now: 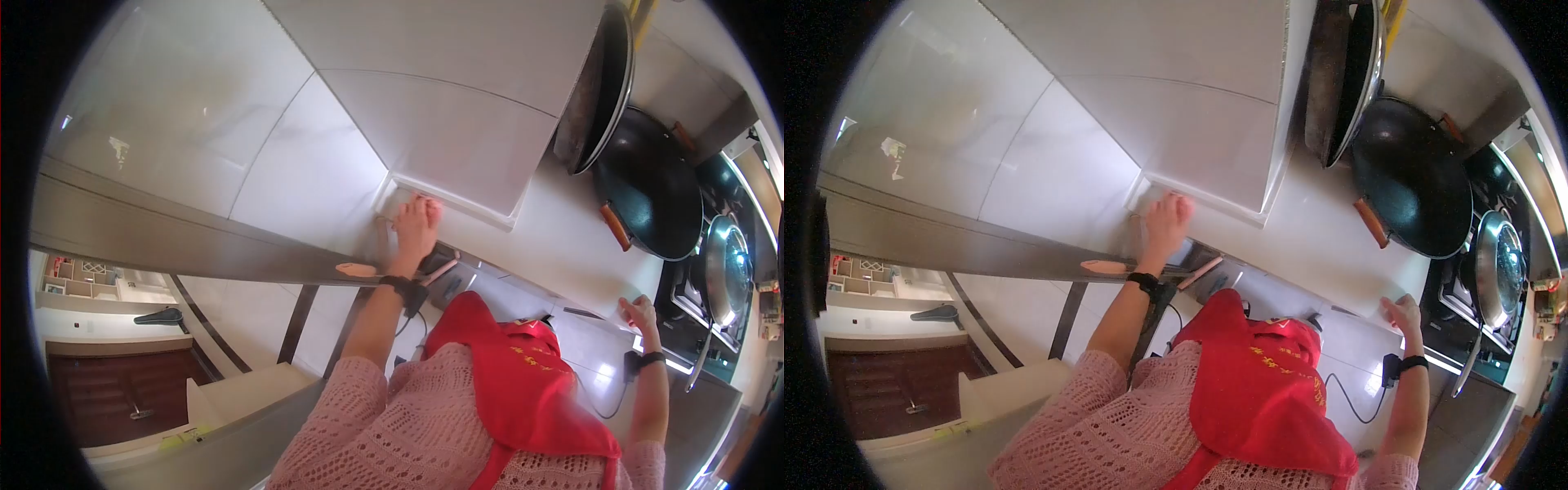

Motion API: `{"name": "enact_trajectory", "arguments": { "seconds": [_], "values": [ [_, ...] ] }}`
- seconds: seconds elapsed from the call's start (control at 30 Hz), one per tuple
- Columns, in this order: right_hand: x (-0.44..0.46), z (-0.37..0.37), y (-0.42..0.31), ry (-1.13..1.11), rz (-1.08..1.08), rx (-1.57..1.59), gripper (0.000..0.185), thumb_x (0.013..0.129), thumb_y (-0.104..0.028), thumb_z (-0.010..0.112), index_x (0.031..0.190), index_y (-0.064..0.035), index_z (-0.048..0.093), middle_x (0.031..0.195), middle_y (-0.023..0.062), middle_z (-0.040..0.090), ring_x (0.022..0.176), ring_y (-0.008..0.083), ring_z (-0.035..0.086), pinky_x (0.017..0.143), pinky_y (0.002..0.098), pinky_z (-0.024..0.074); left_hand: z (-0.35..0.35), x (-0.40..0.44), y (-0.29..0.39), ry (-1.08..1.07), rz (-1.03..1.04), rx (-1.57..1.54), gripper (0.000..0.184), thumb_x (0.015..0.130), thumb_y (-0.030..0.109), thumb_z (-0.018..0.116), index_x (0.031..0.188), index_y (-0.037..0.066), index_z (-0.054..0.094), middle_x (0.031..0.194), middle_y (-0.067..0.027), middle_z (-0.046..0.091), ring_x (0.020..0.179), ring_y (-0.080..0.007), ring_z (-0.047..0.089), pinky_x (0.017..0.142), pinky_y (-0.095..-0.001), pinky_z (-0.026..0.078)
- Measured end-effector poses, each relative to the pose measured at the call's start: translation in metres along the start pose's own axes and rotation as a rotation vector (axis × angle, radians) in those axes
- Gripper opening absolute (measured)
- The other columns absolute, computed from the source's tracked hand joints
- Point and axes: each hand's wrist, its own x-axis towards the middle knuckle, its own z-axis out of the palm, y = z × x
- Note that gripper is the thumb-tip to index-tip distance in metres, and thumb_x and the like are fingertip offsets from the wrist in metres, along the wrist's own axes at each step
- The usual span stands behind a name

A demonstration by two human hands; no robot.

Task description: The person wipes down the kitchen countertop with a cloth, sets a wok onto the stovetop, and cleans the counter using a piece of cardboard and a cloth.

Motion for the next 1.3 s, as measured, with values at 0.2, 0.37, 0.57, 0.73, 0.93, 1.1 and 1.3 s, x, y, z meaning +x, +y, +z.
{"name": "enact_trajectory", "arguments": {
  "seconds": [0.2, 0.37, 0.57, 0.73, 0.93, 1.1, 1.3],
  "values": [
    [0.000, 0.002, 0.006, -0.002, 0.000, 0.039, 0.050, 0.077, -0.043, 0.079, 0.082, -0.0009, 0.053, 0.064, 0.0100, 0.064, 0.051, 0.0174, 0.064, 0.045, 0.0309, 0.0503, 0.011, -0.040, 0.014, 0.181, 0.112, 0.081, 0.069, 0.084, 0.047, 0.068, 0.128, -0.002, 0.048, 0.141, -0.0202, 0.047, 0.117, -0.0368, 0.048, 0.093, -0.0493, 0.041],
    [-0.004, 0.004, 0.007, 0.048, 0.008, -0.001, 0.052, 0.077, -0.045, 0.079, 0.083, -0.0004, 0.053, 0.063, 0.0109, 0.064, 0.050, 0.0180, 0.063, 0.045, 0.0313, 0.0504, 0.013, -0.006, -0.012, 0.241, -0.061, 0.149, 0.076, 0.084, 0.053, 0.067, 0.130, -0.003, 0.046, 0.143, -0.0233, 0.045, 0.120, -0.0375, 0.046, 0.094, -0.0506, 0.040],
    [-0.010, 0.004, -0.003, 0.074, 0.015, -0.015, 0.052, 0.077, -0.045, 0.079, 0.082, 0.0004, 0.054, 0.060, 0.0104, 0.063, 0.047, 0.0184, 0.062, 0.046, 0.0316, 0.0504, 0.023, 0.014, -0.012, 0.329, -0.123, 0.177, 0.066, 0.085, 0.050, 0.068, 0.124, 0.000, 0.050, 0.136, -0.0229, 0.049, 0.119, -0.0383, 0.046, 0.093, -0.0519, 0.040],
    [-0.004, 0.004, -0.004, 0.053, -0.009, -0.030, 0.052, 0.077, -0.044, 0.079, 0.080, 0.0007, 0.054, 0.060, 0.0102, 0.063, 0.047, 0.0177, 0.062, 0.045, 0.0309, 0.0504, 0.022, 0.016, -0.023, 0.333, -0.044, 0.057, 0.057, 0.082, 0.040, 0.071, 0.121, 0.002, 0.053, 0.136, -0.0185, 0.050, 0.114, -0.0377, 0.049, 0.093, -0.0509, 0.040],
    [0.025, 0.002, 0.015, -0.167, 0.063, 0.005, 0.052, 0.081, -0.043, 0.077, 0.085, 0.0019, 0.051, 0.061, 0.0100, 0.062, 0.048, 0.0173, 0.061, 0.043, 0.0306, 0.0515, 0.013, -0.030, 0.013, 0.078, 0.235, -0.015, 0.063, 0.081, 0.036, 0.072, 0.129, 0.001, 0.050, 0.137, -0.0165, 0.050, 0.112, -0.0370, 0.049, 0.091, -0.0504, 0.042],
    [0.024, 0.001, 0.016, -0.153, 0.074, -0.001, 0.057, 0.082, -0.044, 0.076, 0.094, 0.0042, 0.048, 0.068, 0.0112, 0.062, 0.052, 0.0185, 0.063, 0.042, 0.0316, 0.0526, 0.023, -0.026, -0.001, 0.246, -0.037, 0.177, 0.081, 0.083, 0.050, 0.067, 0.137, -0.006, 0.042, 0.144, -0.0236, 0.043, 0.117, -0.0381, 0.048, 0.096, -0.0496, 0.041],
    [0.025, 0.009, 0.030, -0.070, 0.035, 0.030, 0.059, 0.082, -0.044, 0.076, 0.099, 0.0052, 0.049, 0.072, 0.0138, 0.063, 0.052, 0.0202, 0.063, 0.042, 0.0332, 0.0530, 0.031, 0.013, -0.011, 0.277, -0.199, 0.197, 0.072, 0.089, 0.050, 0.061, 0.134, -0.004, 0.046, 0.148, -0.0237, 0.039, 0.124, -0.0373, 0.044, 0.101, -0.0495, 0.037]
  ]
}}
